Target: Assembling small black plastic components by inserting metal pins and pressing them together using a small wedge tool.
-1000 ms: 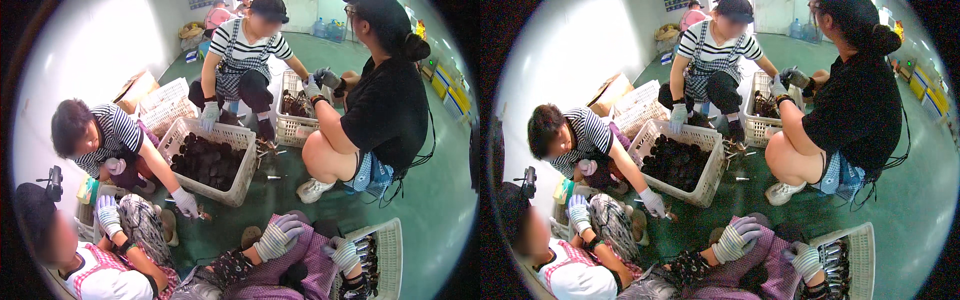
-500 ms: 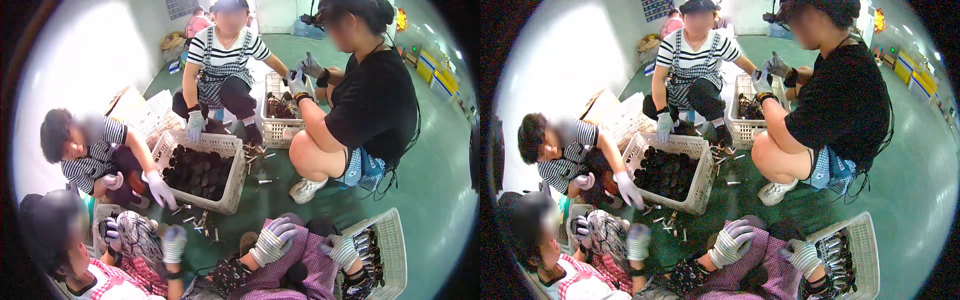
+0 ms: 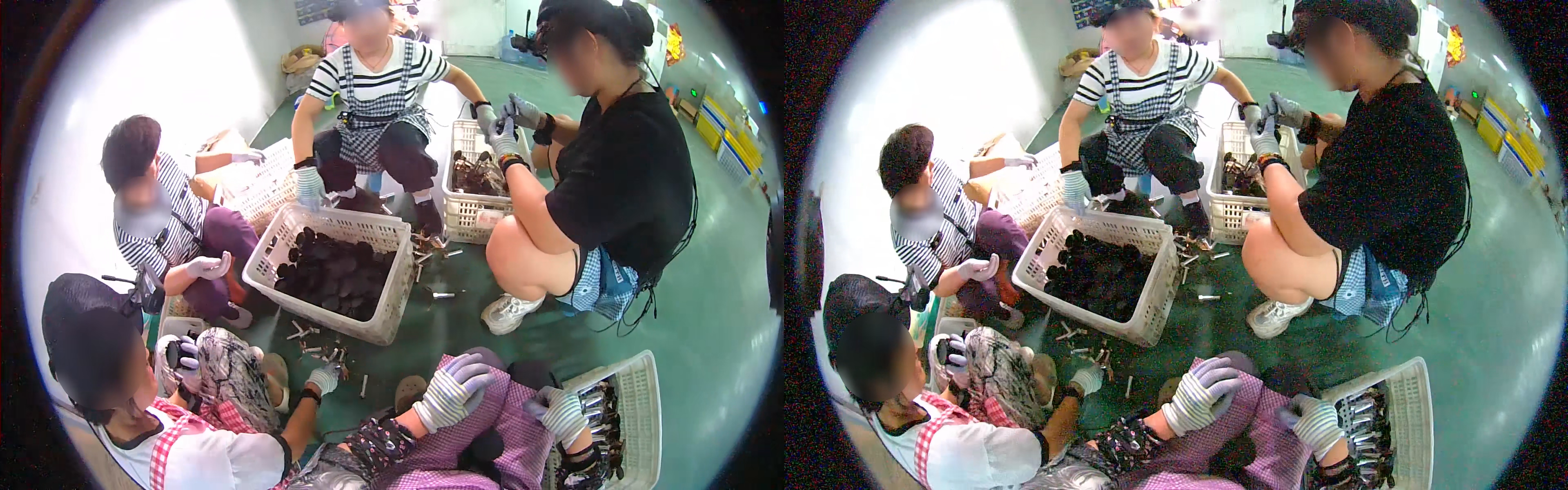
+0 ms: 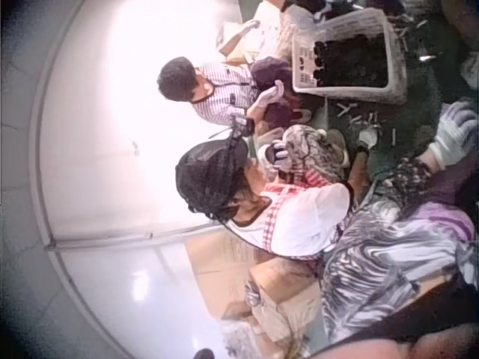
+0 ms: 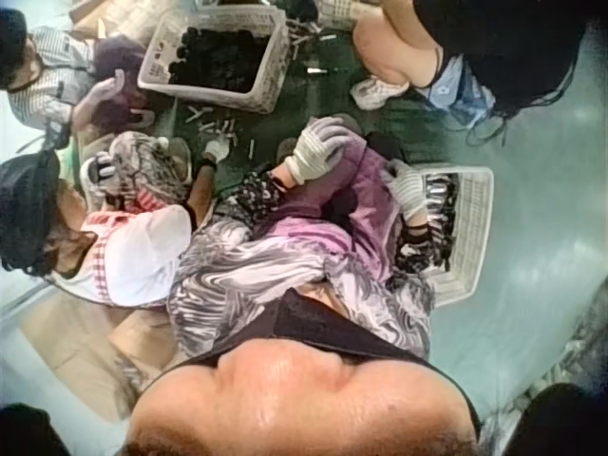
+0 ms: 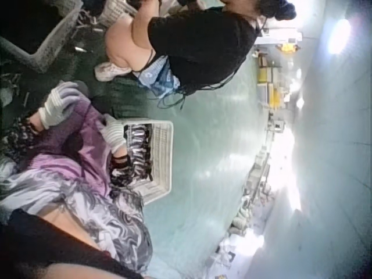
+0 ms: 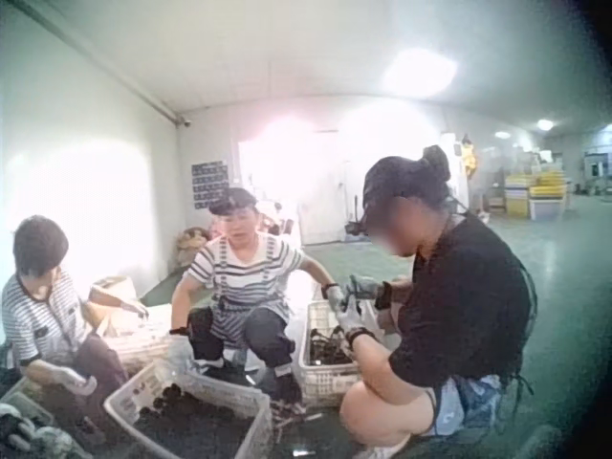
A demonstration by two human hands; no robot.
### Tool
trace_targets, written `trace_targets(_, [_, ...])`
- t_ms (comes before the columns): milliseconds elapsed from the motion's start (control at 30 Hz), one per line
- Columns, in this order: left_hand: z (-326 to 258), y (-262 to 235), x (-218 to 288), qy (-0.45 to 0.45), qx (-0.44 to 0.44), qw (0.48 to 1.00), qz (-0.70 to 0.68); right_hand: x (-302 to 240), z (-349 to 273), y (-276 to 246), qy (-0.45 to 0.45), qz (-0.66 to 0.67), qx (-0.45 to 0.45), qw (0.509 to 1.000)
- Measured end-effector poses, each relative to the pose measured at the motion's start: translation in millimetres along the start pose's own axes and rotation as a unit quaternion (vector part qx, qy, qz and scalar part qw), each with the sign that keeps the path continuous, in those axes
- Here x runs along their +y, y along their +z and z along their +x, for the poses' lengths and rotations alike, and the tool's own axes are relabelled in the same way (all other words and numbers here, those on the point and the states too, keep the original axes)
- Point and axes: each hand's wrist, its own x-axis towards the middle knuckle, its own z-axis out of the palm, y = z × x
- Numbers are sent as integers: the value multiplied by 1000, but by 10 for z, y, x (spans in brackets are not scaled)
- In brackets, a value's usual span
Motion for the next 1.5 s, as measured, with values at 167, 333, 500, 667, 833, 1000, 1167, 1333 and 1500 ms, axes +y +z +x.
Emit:
trace_targets(167, [-63, 6, -55, 1, 0, 1000, 6, -24, 23, -7, 31, -24, -42, 998])
trace_targets(333, [69, -62, -70, 15, 15, 999, -27, -58, -29, -63, 43, 34, 4, 998])
trace_targets(500, [-207, -324, -514, -201, 161, 965, -46, -271, 102, -47, 79, 40, -44, 995])
trace_targets(667, [-1222, 70, -1312, -467, 159, 869, -31, -362, 64, -140, 119, 67, -50, 989])
trace_targets(833, [-2299, 168, -1692, -668, -93, 715, 185, -255, 80, -112, 114, 26, -40, 992])
trace_targets(1000, [-2768, 167, -1829, -746, -176, 603, 221, -367, 149, -111, 132, -6, -44, 990])
trace_targets(1167, [-2674, 120, -1880, -672, -313, 629, 233, -492, 175, -171, 184, -12, -56, 981])
trace_targets(1333, [-2751, 223, -1857, -633, -309, 658, 265, -511, 177, -184, 190, -38, -45, 980])
trace_targets(1500, [-2452, 114, -1562, -557, -94, 796, 218, -371, 139, -125, 143, -19, -17, 989])
